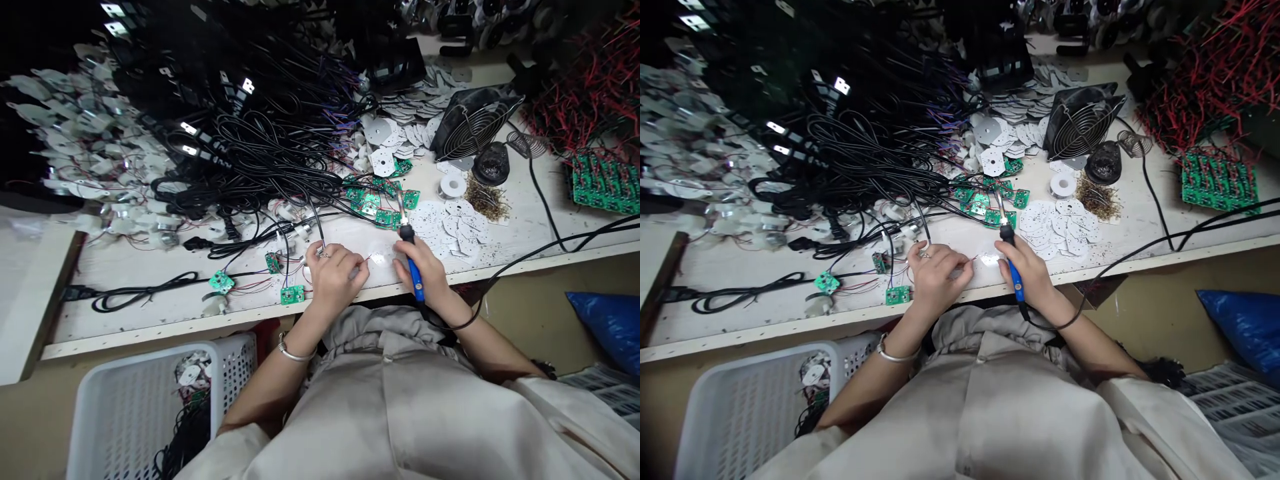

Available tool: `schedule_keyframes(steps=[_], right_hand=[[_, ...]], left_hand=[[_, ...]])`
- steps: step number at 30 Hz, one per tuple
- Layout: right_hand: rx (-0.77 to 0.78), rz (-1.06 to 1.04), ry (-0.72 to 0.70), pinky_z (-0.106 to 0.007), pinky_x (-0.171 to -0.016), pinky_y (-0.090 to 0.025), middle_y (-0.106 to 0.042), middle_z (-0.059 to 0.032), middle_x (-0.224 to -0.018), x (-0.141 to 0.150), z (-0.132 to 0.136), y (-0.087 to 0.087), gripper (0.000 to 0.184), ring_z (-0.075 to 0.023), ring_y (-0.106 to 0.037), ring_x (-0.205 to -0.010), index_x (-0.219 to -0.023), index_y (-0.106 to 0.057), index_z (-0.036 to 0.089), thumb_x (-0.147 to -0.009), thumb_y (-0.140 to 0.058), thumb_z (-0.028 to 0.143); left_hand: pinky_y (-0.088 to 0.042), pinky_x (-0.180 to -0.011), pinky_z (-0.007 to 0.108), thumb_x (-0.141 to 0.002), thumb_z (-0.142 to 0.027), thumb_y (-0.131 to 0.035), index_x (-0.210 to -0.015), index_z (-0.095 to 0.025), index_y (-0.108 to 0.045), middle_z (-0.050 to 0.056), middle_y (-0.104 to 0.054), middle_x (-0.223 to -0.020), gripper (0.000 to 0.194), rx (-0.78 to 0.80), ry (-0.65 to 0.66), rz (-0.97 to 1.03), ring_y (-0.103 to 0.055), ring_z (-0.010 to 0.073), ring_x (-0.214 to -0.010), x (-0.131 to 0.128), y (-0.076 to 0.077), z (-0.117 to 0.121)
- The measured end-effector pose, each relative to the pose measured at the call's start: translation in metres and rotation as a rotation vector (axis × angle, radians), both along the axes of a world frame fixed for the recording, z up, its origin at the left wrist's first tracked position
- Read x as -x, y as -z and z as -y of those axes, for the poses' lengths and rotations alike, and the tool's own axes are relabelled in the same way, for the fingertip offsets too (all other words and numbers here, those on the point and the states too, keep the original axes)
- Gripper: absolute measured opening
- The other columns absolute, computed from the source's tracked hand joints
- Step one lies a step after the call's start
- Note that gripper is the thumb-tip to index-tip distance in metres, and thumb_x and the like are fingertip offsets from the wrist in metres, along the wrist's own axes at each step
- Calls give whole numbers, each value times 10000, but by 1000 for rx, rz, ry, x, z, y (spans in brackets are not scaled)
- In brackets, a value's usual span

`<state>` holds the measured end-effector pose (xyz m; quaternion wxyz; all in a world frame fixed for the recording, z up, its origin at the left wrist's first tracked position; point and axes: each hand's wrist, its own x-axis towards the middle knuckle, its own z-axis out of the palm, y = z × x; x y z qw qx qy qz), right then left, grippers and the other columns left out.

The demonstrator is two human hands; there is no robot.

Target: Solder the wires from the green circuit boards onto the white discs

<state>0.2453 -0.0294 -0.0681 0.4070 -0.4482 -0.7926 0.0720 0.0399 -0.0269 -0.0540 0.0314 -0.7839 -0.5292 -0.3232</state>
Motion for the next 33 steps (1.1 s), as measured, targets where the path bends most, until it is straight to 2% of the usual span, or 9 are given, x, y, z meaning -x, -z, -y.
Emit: schedule_keyframes(steps=[4,7,10,12,15,18,21,25,33], right_hand=[[77,155,-55,-314,-879,-602,-587,-76,-1368,4,3,7,490,-203,-661,-1135,-1417,-436,342,-964,-498,163],[89,152,-36,-326,-888,-593,-569,-90,-1406,13,4,8,501,-211,-658,-1132,-1424,-445,343,-962,-510,162],[55,-34,-63,-343,-850,-594,-659,-114,-1251,9,7,2,472,-217,-687,-1026,-1394,-497,280,-936,-582,203],[41,-231,-72,-363,-785,-590,-709,-90,-1067,0,9,-2,396,-209,-694,-894,-1346,-553,263,-950,-563,262],[15,-482,-59,-367,-633,-544,-678,-43,-797,-12,15,-3,331,-194,-642,-694,-1248,-644,250,-988,-459,339],[33,-592,-16,-345,-559,-497,-630,-9,-673,-15,21,1,273,-176,-596,-587,-1129,-705,246,-964,-497,310],[122,-610,38,-324,-545,-494,-607,26,-599,-12,27,6,190,-155,-584,-524,-991,-724,254,-924,-548,228],[239,-590,79,-314,-538,-516,-564,52,-502,-8,31,8,199,-152,-583,-476,-909,-721,250,-933,-523,253],[270,-456,69,-315,-556,-567,-632,33,-525,-4,26,-7,234,-151,-615,-464,-841,-728,236,-927,-527,318]], left_hand=[[-224,-1111,476,-836,-190,-623,-739,-228,-600,-34,-731,-814,107,34,11,68,-675,184,-884,-7,0,-1],[-172,-1153,496,-829,-165,-604,-740,-229,-593,-42,-756,-864,110,116,41,124,-695,186,-934,-10,3,-3],[-163,-1171,492,-828,-150,-586,-733,-230,-578,-52,-764,-848,124,169,71,141,-710,175,-906,-10,7,-5],[-164,-1179,488,-822,-137,-583,-734,-227,-570,-49,-765,-852,126,165,61,154,-715,167,-882,-10,10,-6],[-181,-1178,484,-819,-134,-584,-727,-224,-559,-37,-763,-852,131,148,28,166,-718,166,-879,-9,11,-5],[-163,-1182,496,-828,-151,-592,-719,-224,-559,-34,-766,-865,136,133,7,168,-717,175,-916,-8,10,-5],[-132,-1194,511,-830,-155,-597,-701,-224,-562,-42,-769,-858,150,160,11,166,-715,179,-916,-7,10,-6],[-134,-1199,517,-829,-147,-595,-693,-226,-566,-43,-771,-850,160,207,9,174,-715,175,-889,-7,9,-7],[-153,-1186,537,-827,-145,-600,-681,-228,-568,-41,-775,-858,172,244,-15,181,-715,184,-910,-8,8,-6]])
